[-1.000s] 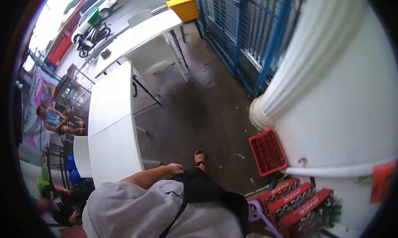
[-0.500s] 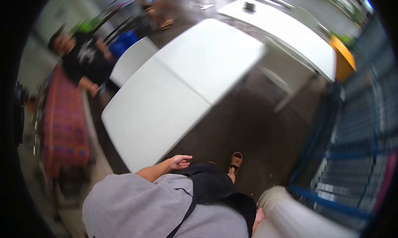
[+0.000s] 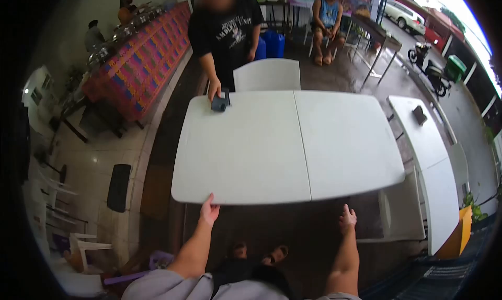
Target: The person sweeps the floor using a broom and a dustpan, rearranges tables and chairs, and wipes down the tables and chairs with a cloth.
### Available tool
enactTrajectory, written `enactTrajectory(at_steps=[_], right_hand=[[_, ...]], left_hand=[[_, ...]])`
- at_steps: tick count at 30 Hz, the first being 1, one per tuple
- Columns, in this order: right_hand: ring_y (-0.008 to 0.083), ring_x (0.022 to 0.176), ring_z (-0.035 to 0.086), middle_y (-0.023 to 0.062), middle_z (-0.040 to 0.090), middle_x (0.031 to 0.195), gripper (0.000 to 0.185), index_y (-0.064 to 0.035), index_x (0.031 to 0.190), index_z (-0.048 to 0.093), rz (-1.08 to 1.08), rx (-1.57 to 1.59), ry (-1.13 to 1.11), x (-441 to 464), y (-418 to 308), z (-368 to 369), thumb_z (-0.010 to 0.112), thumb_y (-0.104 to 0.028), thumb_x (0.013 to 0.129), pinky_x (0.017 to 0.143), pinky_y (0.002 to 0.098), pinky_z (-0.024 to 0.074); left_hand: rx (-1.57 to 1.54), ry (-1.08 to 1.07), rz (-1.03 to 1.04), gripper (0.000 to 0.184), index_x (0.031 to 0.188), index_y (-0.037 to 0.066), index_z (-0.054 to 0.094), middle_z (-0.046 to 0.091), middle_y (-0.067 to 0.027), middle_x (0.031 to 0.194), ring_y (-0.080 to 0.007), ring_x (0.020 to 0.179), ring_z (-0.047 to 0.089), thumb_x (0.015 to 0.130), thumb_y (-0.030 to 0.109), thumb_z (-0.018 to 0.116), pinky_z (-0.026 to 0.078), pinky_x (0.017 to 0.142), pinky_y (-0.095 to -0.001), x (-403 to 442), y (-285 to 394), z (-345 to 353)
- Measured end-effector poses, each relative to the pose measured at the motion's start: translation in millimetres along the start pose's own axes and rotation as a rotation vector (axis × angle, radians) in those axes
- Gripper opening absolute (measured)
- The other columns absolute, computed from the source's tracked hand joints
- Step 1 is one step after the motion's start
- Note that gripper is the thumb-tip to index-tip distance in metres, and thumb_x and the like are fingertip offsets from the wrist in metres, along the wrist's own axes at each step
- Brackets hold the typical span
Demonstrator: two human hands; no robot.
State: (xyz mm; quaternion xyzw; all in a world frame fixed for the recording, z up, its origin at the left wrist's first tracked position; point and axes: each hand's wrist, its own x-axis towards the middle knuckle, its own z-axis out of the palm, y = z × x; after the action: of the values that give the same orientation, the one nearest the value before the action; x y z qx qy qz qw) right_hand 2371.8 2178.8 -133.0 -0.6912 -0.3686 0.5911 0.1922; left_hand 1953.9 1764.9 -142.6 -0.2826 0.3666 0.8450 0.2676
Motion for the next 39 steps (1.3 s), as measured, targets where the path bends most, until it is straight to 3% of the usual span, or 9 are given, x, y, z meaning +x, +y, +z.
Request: enactTrajectory(at_steps=[1, 4, 5, 14, 20, 27, 34, 37, 39], right_hand=[[0.0208, 0.090, 0.058, 0.0068, 0.055, 0.107, 0.081, -0.0215, 0.145, 0.032, 0.025, 0.033, -0.007, -6.2, -22.1, 23.6, 0.071, -0.050, 0.081, 0.065, 0.0401, 0.0495], [0.0392, 0.119, 0.048, 0.0145, 0.043, 0.133, 0.091, -0.0264, 0.147, 0.014, -0.064, 0.100, -0.157, -1.6, -44.4, 84.9, 0.073, -0.045, 0.080, 0.089, 0.0622, 0.0414], [0.0434, 0.122, 0.046, 0.0172, 0.040, 0.139, 0.092, -0.0276, 0.145, 0.009, 0.080, 0.327, -0.058, -8.2, -49.7, 105.6, 0.075, -0.038, 0.081, 0.093, 0.0668, 0.0385], [0.0394, 0.103, 0.058, 0.0190, 0.048, 0.127, 0.078, -0.0138, 0.136, 0.019, 0.085, 0.299, 0.070, -3.7, -42.6, 128.4, 0.074, -0.029, 0.084, 0.075, 0.0603, 0.0534], [0.0353, 0.102, 0.061, 0.0178, 0.058, 0.118, 0.050, 0.0009, 0.123, 0.050, 0.066, 0.325, -0.197, 21.1, -8.9, 108.3, 0.067, -0.033, 0.090, 0.079, 0.0540, 0.0553], [0.0374, 0.112, 0.056, 0.0176, 0.053, 0.127, 0.055, -0.0011, 0.129, 0.044, 0.093, 0.125, -0.221, -55.2, 25.0, 92.4, 0.062, -0.038, 0.092, 0.087, 0.0563, 0.0521], [0.0403, 0.116, 0.053, 0.0201, 0.049, 0.131, 0.058, -0.0007, 0.134, 0.040, 0.230, 0.220, -0.387, -105.8, 103.9, 72.6, 0.061, -0.037, 0.093, 0.092, 0.0589, 0.0487], [0.0403, 0.118, 0.051, 0.0202, 0.047, 0.132, 0.058, -0.0006, 0.135, 0.038, 0.093, 0.052, -0.487, -124.6, 138.5, 67.6, 0.060, -0.036, 0.094, 0.094, 0.0593, 0.0478], [0.0409, 0.118, 0.050, 0.0199, 0.046, 0.134, 0.057, -0.0007, 0.135, 0.036, 0.270, 0.217, -0.277, -163.6, 131.5, 84.3, 0.060, -0.032, 0.094, 0.093, 0.0609, 0.0476]], left_hand=[[0.027, -0.033, -0.021, 0.022, 0.106, 0.005, 0.061, 0.065, -0.0068, 0.104, -0.0192, 0.098, 0.062, 0.087, 0.010, 0.069, 0.053, 0.083, -0.0311, -3.2, 2.4, -0.2], [0.063, -0.030, -0.069, 0.023, 0.107, 0.006, 0.061, 0.065, -0.0071, 0.104, -0.0201, 0.098, 0.063, 0.086, 0.010, 0.070, 0.053, 0.085, -0.0349, -0.8, 8.5, 0.4], [0.101, -0.020, -0.101, 0.023, 0.107, 0.007, 0.061, 0.065, -0.0071, 0.104, -0.0202, 0.098, 0.063, 0.086, 0.010, 0.070, 0.053, 0.085, -0.0362, 0.3, 12.1, -3.3], [0.132, -0.007, -0.082, 0.025, 0.106, 0.008, 0.061, 0.065, -0.0055, 0.100, -0.0200, 0.094, 0.062, 0.083, 0.009, 0.073, 0.051, 0.080, -0.0368, 1.3, 14.2, -8.8], [0.137, -0.029, -0.051, 0.027, 0.106, 0.004, 0.062, 0.064, -0.0080, 0.102, -0.0194, 0.095, 0.061, 0.082, 0.010, 0.074, 0.049, 0.082, -0.0348, -13.0, 12.9, -34.6], [0.138, -0.003, -0.048, 0.032, 0.114, 0.001, 0.057, 0.061, -0.0119, 0.112, -0.0236, 0.106, 0.060, 0.086, 0.007, 0.069, 0.049, 0.096, -0.0403, -73.6, 38.7, -95.0], [0.147, 0.060, -0.030, 0.035, 0.118, 0.002, 0.055, 0.061, -0.0109, 0.114, -0.0246, 0.108, 0.059, 0.086, 0.007, 0.068, 0.049, 0.097, -0.0417, -134.4, 80.0, -184.2], [0.136, 0.081, -0.003, 0.034, 0.117, 0.002, 0.056, 0.063, -0.0115, 0.111, -0.0248, 0.106, 0.061, 0.085, 0.007, 0.069, 0.049, 0.096, -0.0417, -149.5, 99.1, -218.0], [0.123, 0.125, -0.006, 0.034, 0.117, 0.002, 0.057, 0.063, -0.0119, 0.110, -0.0247, 0.106, 0.060, 0.085, 0.006, 0.069, 0.049, 0.096, -0.0419, -154.5, 113.3, -232.5]])
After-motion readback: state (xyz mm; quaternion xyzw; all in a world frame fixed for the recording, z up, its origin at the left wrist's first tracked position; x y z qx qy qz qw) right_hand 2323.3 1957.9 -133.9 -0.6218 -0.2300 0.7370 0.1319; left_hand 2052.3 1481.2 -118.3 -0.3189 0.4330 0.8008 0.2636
